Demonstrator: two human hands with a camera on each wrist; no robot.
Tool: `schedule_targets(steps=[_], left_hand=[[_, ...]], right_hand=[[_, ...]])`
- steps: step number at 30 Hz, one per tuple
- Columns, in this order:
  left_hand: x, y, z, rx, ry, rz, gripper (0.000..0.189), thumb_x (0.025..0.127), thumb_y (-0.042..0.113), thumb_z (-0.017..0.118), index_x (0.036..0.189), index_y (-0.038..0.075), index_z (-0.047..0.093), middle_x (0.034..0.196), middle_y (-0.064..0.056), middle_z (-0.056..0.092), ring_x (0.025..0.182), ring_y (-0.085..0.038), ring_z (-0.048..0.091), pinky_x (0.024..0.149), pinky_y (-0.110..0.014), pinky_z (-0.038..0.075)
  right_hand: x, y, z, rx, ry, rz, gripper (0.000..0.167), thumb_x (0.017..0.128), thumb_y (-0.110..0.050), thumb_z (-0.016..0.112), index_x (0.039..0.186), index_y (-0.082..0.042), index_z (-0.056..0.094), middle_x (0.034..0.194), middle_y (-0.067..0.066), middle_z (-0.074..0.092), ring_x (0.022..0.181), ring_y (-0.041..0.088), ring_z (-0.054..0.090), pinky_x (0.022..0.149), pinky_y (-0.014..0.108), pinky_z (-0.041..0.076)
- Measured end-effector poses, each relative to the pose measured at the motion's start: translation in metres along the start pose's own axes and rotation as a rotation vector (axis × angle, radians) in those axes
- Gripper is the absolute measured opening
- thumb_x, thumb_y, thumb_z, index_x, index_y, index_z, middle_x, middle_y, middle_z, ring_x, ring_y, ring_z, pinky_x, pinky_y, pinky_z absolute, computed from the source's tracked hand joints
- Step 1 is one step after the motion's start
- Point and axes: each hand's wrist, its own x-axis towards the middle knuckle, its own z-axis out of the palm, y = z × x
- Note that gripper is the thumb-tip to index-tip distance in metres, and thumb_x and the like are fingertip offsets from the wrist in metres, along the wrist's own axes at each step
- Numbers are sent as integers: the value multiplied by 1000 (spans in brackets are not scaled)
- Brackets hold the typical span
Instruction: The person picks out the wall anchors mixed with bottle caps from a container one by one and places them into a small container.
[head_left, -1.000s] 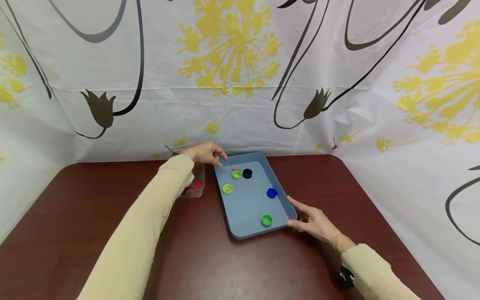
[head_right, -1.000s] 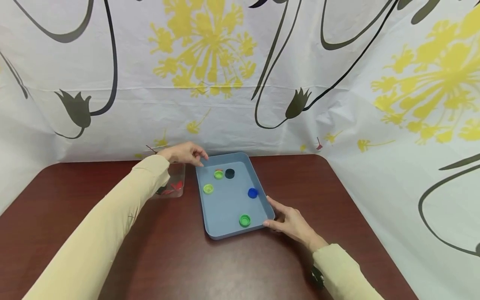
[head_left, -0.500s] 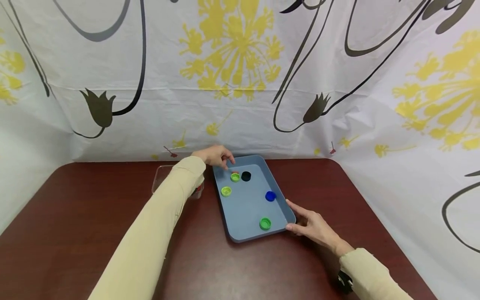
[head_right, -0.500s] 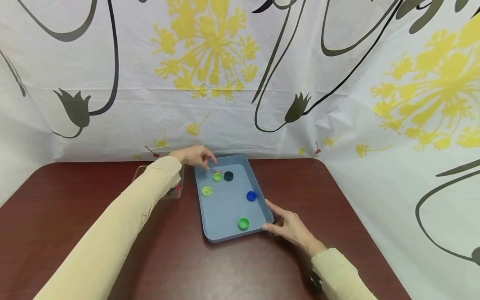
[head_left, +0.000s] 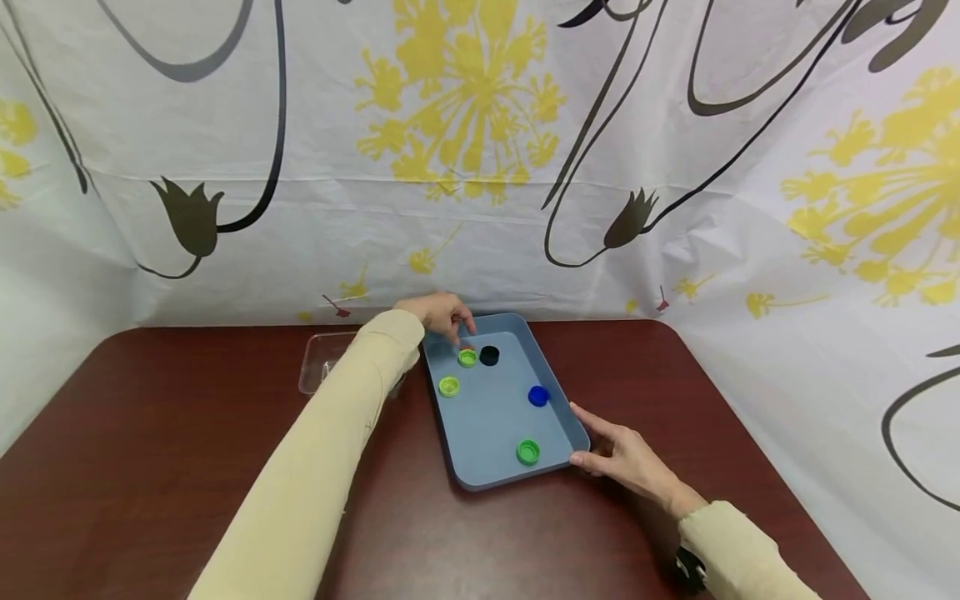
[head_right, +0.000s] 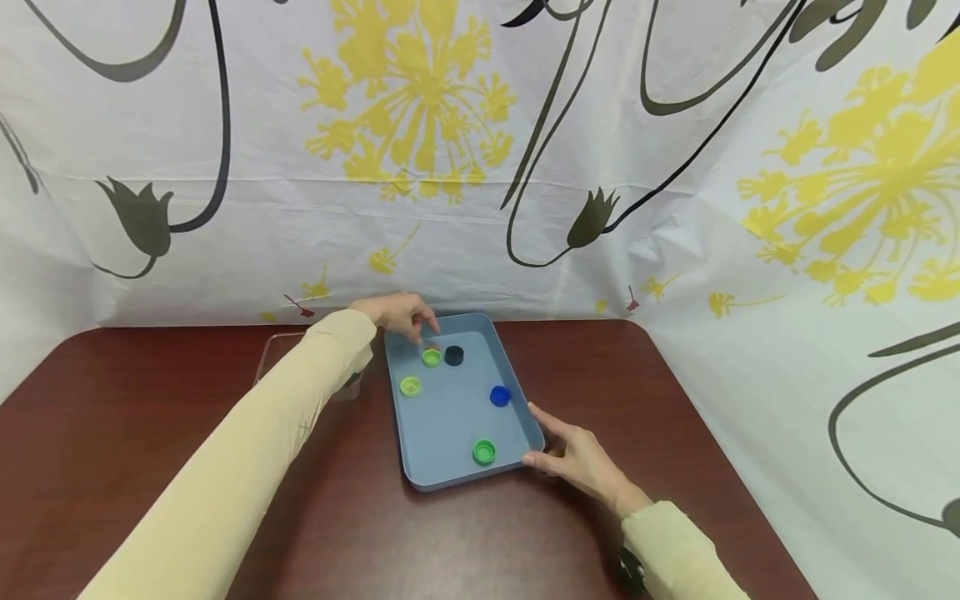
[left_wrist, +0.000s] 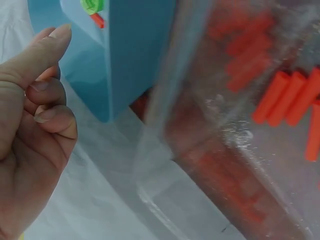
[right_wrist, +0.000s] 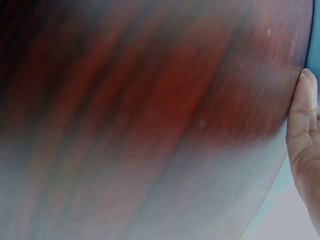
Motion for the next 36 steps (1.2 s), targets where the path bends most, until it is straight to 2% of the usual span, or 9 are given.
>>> schedule_targets(steps=[4,10,13,20,27,32,36], left_hand=[[4,2,-2,-1,-9,-11,34,86,2,65,119,8,64,60,1,51,54,-8,40,65,-24,40],[7,-1,0,17,-27,-47,34,86,-1,62,117,12,66,63,3,52,55,-7,39,65,-23,39],[10,0,1,30,-30,-42,35,84,-3,62,116,12,67,64,4,51,57,-7,39,62,-22,37],[18,7,0,137,-52,-31,31,84,2,64,113,14,69,64,7,50,57,-7,37,57,-21,31],[19,13,2,220,-55,-33,29,86,8,65,113,18,69,65,5,51,58,-8,39,58,-23,34],[21,12,6,258,-57,-33,27,88,15,65,113,23,68,73,4,57,59,-8,41,58,-23,36],[23,9,9,290,-52,-11,25,88,14,64,111,23,68,70,4,56,56,-8,40,55,-22,34]], right_hand=[[0,1,1,-1,4,0,75,86,-27,69,148,-14,29,112,18,59,66,10,61,62,28,54],[2,2,2,-11,4,-16,74,86,-26,69,148,-12,31,118,22,56,65,9,60,59,28,53],[1,2,2,-6,8,-7,75,85,-26,69,148,-13,31,117,20,57,65,9,60,60,28,53],[0,1,0,-2,10,0,75,85,-26,69,148,-15,30,118,18,56,66,9,59,61,28,53],[0,1,0,-5,12,-14,74,85,-25,69,148,-14,30,100,13,60,64,8,59,59,28,53],[0,2,0,2,7,-9,75,86,-26,69,148,-15,30,110,16,58,65,9,59,60,28,53],[0,2,0,10,10,-11,75,85,-26,69,148,-14,30,118,19,56,66,9,60,61,28,53]])
